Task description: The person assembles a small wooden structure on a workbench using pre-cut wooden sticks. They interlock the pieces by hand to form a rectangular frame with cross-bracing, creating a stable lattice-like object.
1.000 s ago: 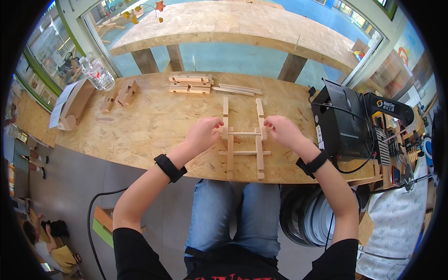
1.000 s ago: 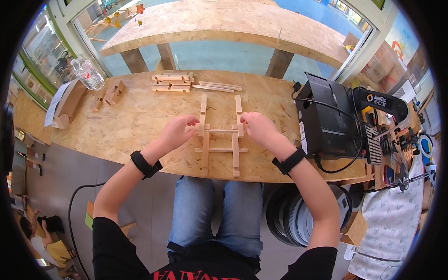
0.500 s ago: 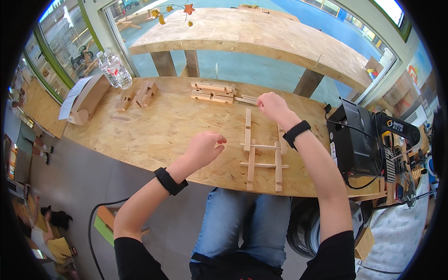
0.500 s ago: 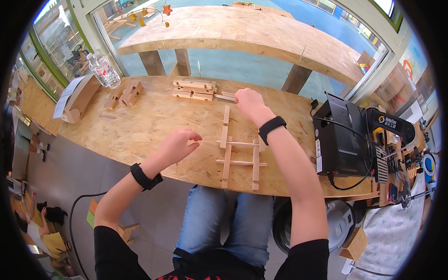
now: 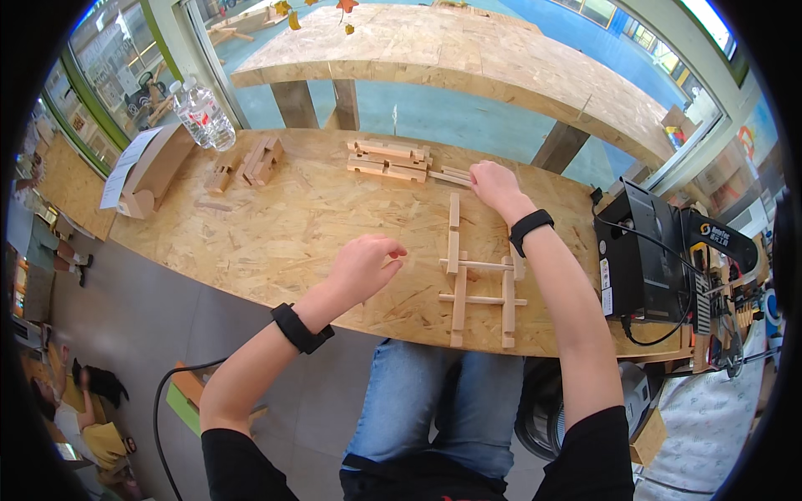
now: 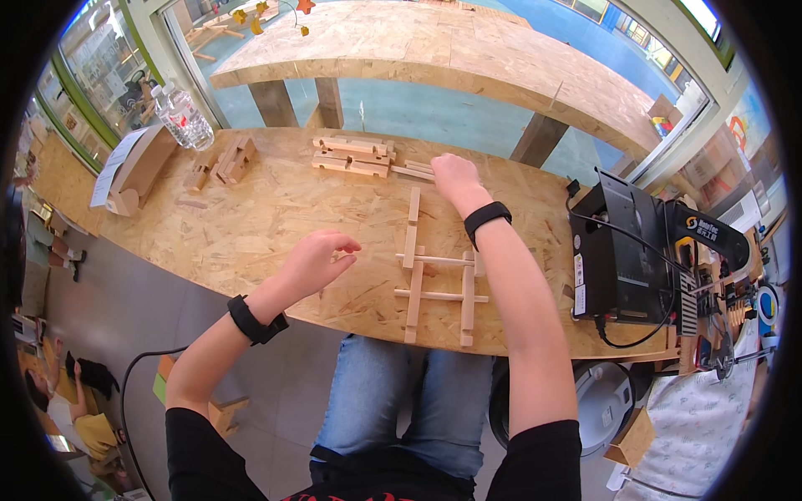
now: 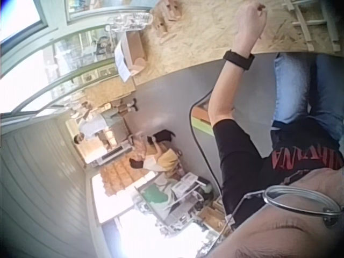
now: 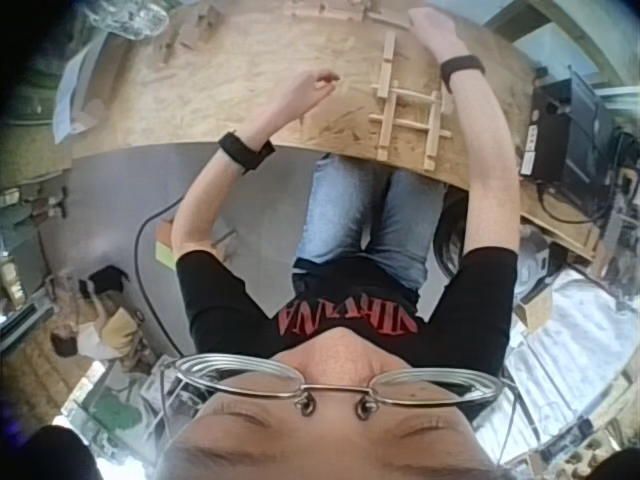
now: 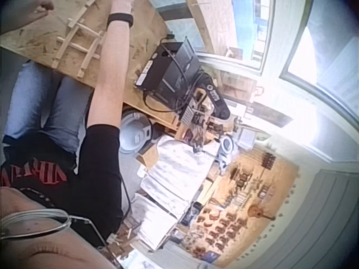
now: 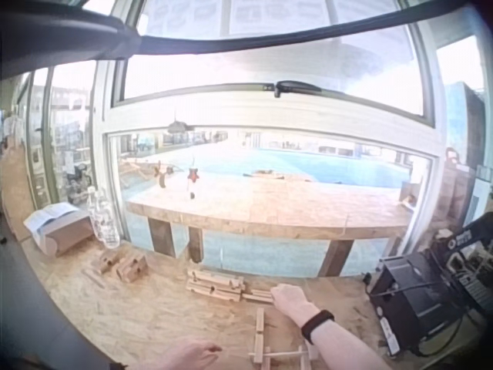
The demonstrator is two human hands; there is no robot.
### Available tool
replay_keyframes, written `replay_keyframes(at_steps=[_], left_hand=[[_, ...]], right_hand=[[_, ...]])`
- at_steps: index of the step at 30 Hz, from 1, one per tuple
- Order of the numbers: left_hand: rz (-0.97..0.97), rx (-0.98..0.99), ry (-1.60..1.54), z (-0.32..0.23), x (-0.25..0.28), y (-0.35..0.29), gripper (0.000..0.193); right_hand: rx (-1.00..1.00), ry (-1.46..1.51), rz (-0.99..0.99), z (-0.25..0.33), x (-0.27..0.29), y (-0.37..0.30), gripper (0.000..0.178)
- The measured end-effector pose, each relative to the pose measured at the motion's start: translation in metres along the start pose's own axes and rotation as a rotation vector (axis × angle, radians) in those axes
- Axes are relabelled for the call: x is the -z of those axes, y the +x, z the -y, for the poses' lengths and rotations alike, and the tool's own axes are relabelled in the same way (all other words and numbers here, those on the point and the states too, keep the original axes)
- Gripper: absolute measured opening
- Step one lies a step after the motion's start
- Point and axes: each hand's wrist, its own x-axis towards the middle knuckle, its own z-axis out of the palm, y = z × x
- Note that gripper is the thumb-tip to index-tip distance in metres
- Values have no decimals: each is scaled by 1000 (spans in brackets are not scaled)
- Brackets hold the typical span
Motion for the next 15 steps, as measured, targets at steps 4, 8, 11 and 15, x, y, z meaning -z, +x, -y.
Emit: replay_keyframes(at_steps=[4, 8, 11, 15], left_hand=[[2, 25, 4, -5, 0, 2, 18], [-10, -10, -7, -8, -4, 8, 18], [-19, -16, -34, -11, -12, 14, 17], [-28, 22, -96, -12, -26, 28, 16]], right_hand=[[46, 32, 9, 1, 0, 0, 6], [89, 43, -2, -2, 3, -4, 6], [132, 43, -37, -5, 18, -13, 6], [165, 79, -8, -5, 64, -40, 7]])
